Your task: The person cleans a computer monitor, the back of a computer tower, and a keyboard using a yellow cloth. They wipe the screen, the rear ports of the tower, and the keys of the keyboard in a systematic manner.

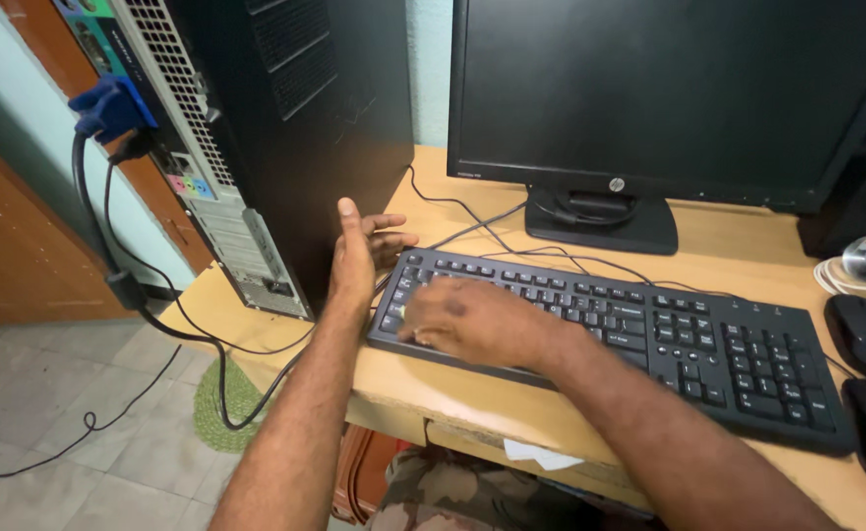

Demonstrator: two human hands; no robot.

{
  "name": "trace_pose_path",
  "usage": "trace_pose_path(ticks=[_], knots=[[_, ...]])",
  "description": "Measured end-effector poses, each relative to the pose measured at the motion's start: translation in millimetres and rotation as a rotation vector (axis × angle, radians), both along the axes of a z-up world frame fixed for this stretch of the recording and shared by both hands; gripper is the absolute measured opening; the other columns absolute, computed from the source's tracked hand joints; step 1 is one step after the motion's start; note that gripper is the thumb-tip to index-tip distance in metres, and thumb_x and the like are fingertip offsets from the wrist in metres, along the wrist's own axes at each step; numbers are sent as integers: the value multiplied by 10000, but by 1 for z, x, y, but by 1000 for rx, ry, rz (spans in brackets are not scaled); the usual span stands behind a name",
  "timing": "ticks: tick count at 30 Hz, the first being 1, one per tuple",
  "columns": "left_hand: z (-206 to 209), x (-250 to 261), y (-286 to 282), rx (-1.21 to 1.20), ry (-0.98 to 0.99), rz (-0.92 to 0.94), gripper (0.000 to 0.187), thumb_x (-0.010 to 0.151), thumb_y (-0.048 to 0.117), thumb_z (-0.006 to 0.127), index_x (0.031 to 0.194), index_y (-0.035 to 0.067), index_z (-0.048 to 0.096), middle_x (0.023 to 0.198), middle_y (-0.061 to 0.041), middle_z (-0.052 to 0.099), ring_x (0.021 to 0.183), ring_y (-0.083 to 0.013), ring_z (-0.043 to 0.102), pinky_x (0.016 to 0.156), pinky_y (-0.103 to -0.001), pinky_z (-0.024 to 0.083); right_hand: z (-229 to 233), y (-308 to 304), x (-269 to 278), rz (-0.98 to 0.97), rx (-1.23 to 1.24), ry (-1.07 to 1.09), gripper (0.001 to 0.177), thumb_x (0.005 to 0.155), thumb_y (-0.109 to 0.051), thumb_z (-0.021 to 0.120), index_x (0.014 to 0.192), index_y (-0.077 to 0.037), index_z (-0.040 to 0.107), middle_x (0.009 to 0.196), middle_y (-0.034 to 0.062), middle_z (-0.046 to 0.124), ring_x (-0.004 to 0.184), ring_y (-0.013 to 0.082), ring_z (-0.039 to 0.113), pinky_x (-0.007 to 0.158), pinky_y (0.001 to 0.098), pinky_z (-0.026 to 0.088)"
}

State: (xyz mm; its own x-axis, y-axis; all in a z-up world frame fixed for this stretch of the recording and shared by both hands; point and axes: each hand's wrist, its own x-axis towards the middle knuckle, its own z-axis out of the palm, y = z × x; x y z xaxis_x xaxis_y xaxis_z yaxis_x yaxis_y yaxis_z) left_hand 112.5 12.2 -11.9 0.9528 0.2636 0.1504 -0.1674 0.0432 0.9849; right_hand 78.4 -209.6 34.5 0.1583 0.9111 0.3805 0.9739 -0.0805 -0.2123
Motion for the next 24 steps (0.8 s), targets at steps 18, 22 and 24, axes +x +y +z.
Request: trace_pose_path(ticks=[18, 22, 24], knots=[[-10, 6, -3, 160, -87, 49, 920, 991, 700, 169, 1098, -18, 734, 953, -128, 792, 925, -209, 755, 799, -350, 565, 0, 13, -20, 83, 36, -78, 223, 946, -144, 660, 1161, -118, 712, 1134, 66, 709, 1143, 276, 653, 1046, 403, 514], [-12, 7, -6, 246, -156, 97, 840, 1031, 635, 246, 1037, -31, 756, 920, -141, 799, 908, -217, 776, 853, -346, 572, 11, -14, -15, 134, -28, -104, 248, 918, -131, 646, 1155, -108, 719, 1135, 68, 712, 1140, 275, 645, 1032, 402, 512], [-12, 6, -8, 256, -186, 112, 801, 1051, 600, 272, 1003, -35, 757, 911, -143, 798, 891, -223, 785, 867, -347, 586, 20, -37, -23, 94, -130, -113, 199, 931, -146, 652, 1112, -124, 732, 1120, 53, 724, 1145, 261, 650, 1028, 404, 506]])
